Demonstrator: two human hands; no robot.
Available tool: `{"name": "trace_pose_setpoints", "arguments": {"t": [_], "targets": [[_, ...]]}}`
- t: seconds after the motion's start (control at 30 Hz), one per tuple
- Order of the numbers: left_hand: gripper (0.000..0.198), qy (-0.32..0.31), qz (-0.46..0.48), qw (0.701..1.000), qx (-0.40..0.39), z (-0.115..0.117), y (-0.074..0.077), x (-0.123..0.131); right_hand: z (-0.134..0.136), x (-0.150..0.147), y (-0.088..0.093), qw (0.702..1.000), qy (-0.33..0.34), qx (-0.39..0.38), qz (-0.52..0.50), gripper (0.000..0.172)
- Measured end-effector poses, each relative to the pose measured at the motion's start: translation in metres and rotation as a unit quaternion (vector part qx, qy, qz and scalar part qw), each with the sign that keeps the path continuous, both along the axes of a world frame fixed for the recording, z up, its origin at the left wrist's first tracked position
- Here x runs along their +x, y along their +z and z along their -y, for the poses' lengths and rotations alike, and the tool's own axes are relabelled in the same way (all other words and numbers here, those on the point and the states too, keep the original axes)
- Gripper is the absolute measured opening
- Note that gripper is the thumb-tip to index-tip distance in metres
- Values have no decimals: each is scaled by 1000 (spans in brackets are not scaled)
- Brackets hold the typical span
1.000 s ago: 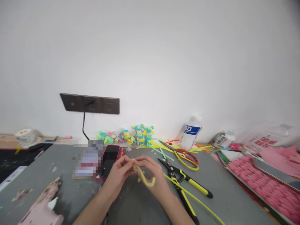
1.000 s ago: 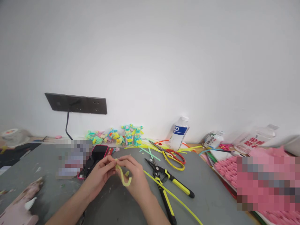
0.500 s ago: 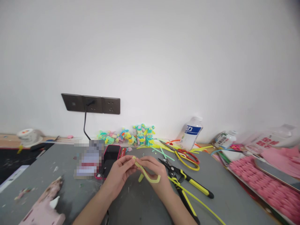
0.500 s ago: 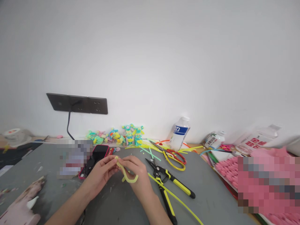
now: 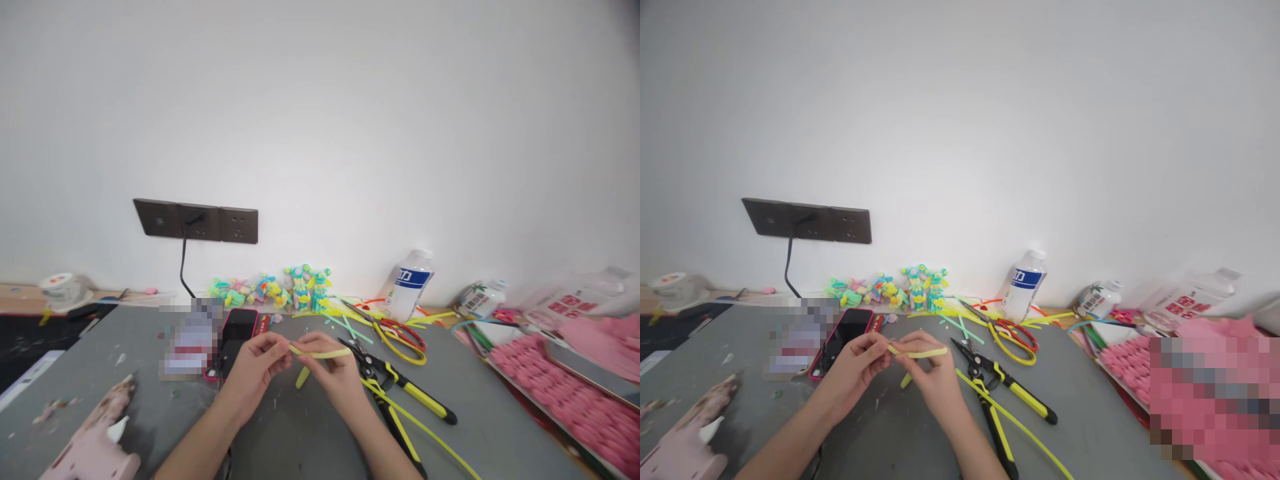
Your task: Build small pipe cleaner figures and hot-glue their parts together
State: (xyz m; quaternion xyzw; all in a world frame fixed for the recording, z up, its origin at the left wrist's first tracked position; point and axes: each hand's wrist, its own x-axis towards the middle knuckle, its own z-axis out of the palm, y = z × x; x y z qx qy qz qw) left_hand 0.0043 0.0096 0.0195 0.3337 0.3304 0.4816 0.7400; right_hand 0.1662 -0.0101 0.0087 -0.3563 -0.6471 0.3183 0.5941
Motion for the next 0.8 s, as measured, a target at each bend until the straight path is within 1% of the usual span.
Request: {"name": "trace_pose_setpoints", "arguments": {"t": [0.13, 0.23, 0.3, 0.37, 0.4, 0.47, 0.53, 0.57, 0.63, 0.7, 0.8], "targets": [[32, 2, -4, 1000, -6, 1, 3, 1, -2, -2, -2, 999, -6, -14, -45, 13], [31, -12, -15, 1000, -14, 3, 2, 1, -3, -2, -3, 995, -9, -35, -89, 20], [30, -47, -20, 998, -26, 5, 2, 0, -4, 0, -3, 992, -12, -62, -107, 24], [32, -111, -17, 993, -39, 7, 1, 0, -3, 4, -1, 989, -3, -104, -108, 28], [34, -145, -13, 988, -43, 8, 1, 0, -2, 6, 0, 986, 16, -129, -105, 29], [38, -197, -8, 980, -42, 10, 1, 0, -1, 12, 4, 973, 97, -185, -99, 30], [38, -225, -13, 973, -40, 12, 1, -1, 1, 16, 7, 949, 185, -231, -105, 30], [37, -237, -18, 970, -41, 12, 0, -1, 2, 17, 8, 939, 215, -245, -109, 30], [33, -260, -26, 964, -49, 13, -1, -2, 4, 18, 9, 927, 245, -258, -114, 30], [30, -278, -28, 958, -58, 12, -2, -3, 4, 18, 8, 921, 257, -266, -119, 28], [30, -284, -31, 956, -71, 12, -4, -3, 5, 16, 6, 911, 270, -284, -133, 26]]}}
